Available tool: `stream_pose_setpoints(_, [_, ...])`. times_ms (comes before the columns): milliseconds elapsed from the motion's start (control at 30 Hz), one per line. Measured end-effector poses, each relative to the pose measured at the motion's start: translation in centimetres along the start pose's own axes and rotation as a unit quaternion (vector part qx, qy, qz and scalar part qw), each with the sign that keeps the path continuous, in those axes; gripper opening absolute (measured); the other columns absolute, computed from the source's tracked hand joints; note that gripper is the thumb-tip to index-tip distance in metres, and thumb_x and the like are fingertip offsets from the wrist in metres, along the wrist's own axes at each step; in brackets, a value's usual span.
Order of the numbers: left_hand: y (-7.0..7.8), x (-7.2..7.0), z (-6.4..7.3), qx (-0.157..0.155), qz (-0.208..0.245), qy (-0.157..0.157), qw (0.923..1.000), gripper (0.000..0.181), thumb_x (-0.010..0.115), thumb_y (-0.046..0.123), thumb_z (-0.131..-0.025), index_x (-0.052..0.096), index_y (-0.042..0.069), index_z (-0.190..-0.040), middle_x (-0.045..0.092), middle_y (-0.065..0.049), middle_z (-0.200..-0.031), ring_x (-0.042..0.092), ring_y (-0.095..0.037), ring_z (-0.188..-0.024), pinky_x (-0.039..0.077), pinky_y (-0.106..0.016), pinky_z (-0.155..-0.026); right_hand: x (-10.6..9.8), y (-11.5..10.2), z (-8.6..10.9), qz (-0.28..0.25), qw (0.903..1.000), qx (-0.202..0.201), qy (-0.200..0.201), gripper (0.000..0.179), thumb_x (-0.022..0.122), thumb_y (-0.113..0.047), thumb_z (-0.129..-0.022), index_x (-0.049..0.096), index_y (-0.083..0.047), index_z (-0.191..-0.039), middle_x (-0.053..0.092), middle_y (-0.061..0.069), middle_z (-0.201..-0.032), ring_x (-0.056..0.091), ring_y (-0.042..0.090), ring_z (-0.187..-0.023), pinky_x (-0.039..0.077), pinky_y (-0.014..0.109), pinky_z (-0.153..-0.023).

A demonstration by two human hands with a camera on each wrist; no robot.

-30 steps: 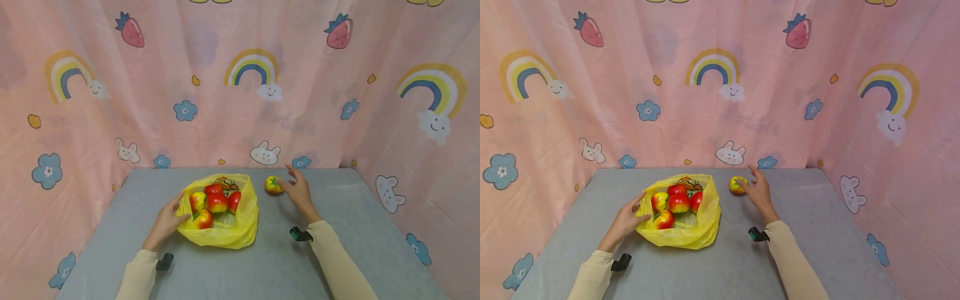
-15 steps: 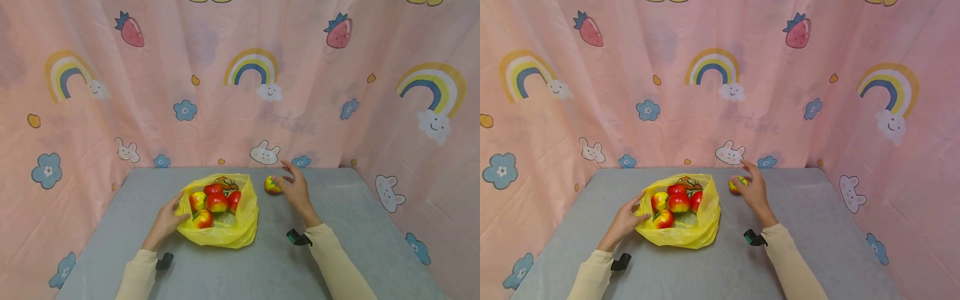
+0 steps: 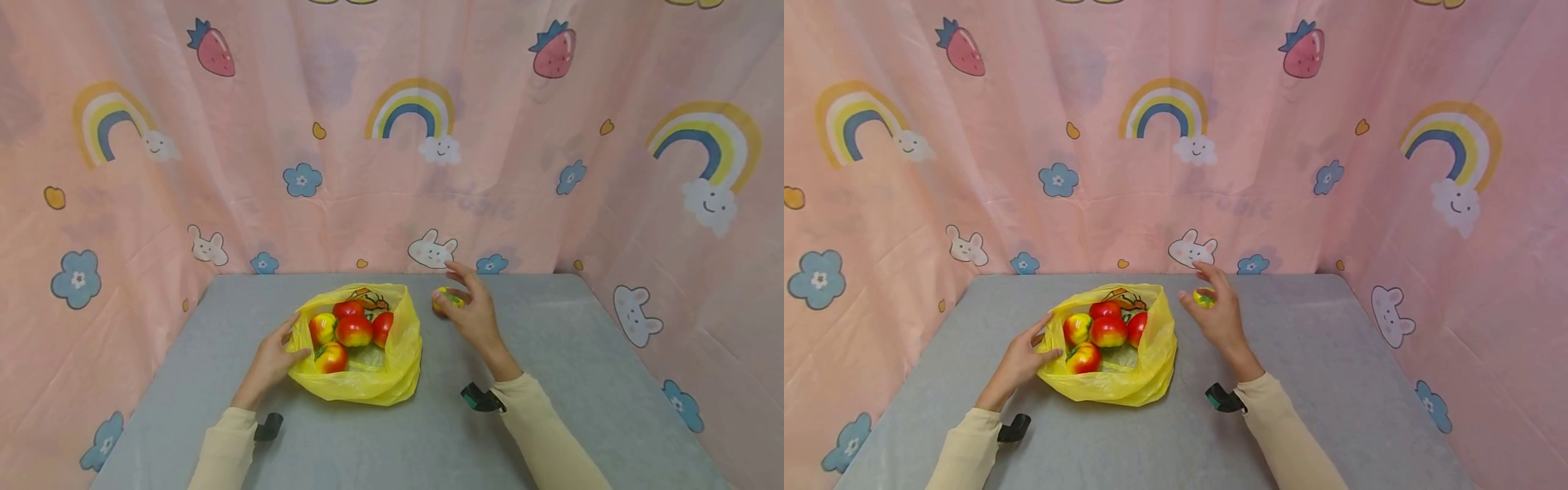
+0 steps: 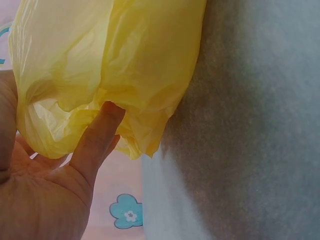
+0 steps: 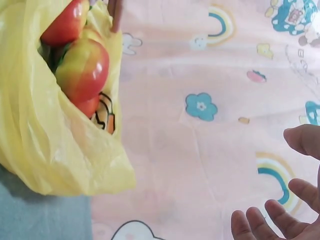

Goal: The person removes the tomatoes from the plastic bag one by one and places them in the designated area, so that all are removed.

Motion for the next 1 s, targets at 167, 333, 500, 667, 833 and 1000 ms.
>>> stream_pose_setpoints(167, [0.0, 0.0, -0.1, 0.0, 0.001, 0.0, 1.0, 0.082, 0.071, 0.011, -0.087, 0.028, 0.019, -0.156, 0.031, -0.017, -0.16, 0.038, -0.044, -0.141, 0.041, -0.052, -0.11, 0.7, -3.0, 0.6, -0.005, 0.9998, -0.008, -0.017, 0.055, 0.071, -0.005, -0.088, 0.051, -0.003, -0.139, 0.05, 0.02, -0.14, 0.052, 0.037, -0.127, 0.049, 0.054, -0.102])
stream_pose_setpoints(333, [0.0, 0.0, 0.0, -0.003, -0.001, 0.0, 1.0, 0.082, 0.072, 0.012, -0.087, 0.028, 0.019, -0.156, 0.031, -0.018, -0.159, 0.038, -0.044, -0.141, 0.04, -0.053, -0.11, 1.5, -5.8, 1.1, -0.006, 0.9992, -0.02, -0.035, 0.053, 0.071, -0.002, -0.087, 0.051, 0.003, -0.135, 0.051, 0.026, -0.136, 0.053, 0.043, -0.123, 0.05, 0.058, -0.099])
stream_pose_setpoints(500, [-0.1, 0.0, 0.0, -0.005, -0.003, -0.001, 1.0, 0.082, 0.071, 0.013, -0.088, 0.027, 0.02, -0.157, 0.03, -0.018, -0.16, 0.038, -0.043, -0.142, 0.039, -0.054, -0.111, 2.7, -5.8, 1.4, -0.022, 0.9983, -0.02, -0.051, 0.054, 0.071, 0.0, -0.086, 0.051, 0.004, -0.135, 0.051, 0.027, -0.136, 0.054, 0.044, -0.122, 0.051, 0.058, -0.097])
stream_pose_setpoints(667, [-0.1, -0.2, 0.0, -0.003, -0.005, -0.001, 1.0, 0.081, 0.07, 0.012, -0.088, 0.027, 0.019, -0.157, 0.03, -0.019, -0.16, 0.038, -0.044, -0.141, 0.039, -0.054, -0.111, 4.7, -3.0, 1.5, -0.039, 0.9961, 0.006, -0.078, 0.057, 0.072, -0.004, -0.087, 0.05, -0.002, -0.14, 0.049, 0.022, -0.141, 0.05, 0.042, -0.128, 0.049, 0.056, -0.101])
stream_pose_setpoints(833, [0.0, -0.2, -0.1, 0.0, -0.001, 0.001, 1.0, 0.081, 0.071, 0.011, -0.088, 0.028, 0.018, -0.156, 0.031, -0.018, -0.16, 0.039, -0.043, -0.141, 0.041, -0.053, -0.11, 6.7, -0.3, 1.8, -0.049, 0.9922, 0.04, -0.107, 0.057, 0.073, -0.014, -0.088, 0.051, -0.013, -0.141, 0.049, 0.014, -0.143, 0.051, 0.036, -0.129, 0.05, 0.052, -0.101])
stream_pose_setpoints(1000, [-0.1, -0.1, 0.1, -0.001, -0.004, 0.003, 1.0, 0.081, 0.072, 0.011, -0.087, 0.029, 0.018, -0.156, 0.031, -0.019, -0.159, 0.038, -0.043, -0.141, 0.039, -0.054, -0.111, 8.1, 0.4, 2.2, -0.051, 0.9879, 0.06, -0.133, 0.056, 0.073, -0.018, -0.088, 0.052, -0.016, -0.14, 0.048, 0.011, -0.144, 0.052, 0.036, -0.129, 0.052, 0.051, -0.1])
Point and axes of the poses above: each hand's wrist, its own z-axis away from the middle knuckle, its own x-axis out of the palm, y = z × x, the point moved 7 cm from there along -z, towards the middle knuckle
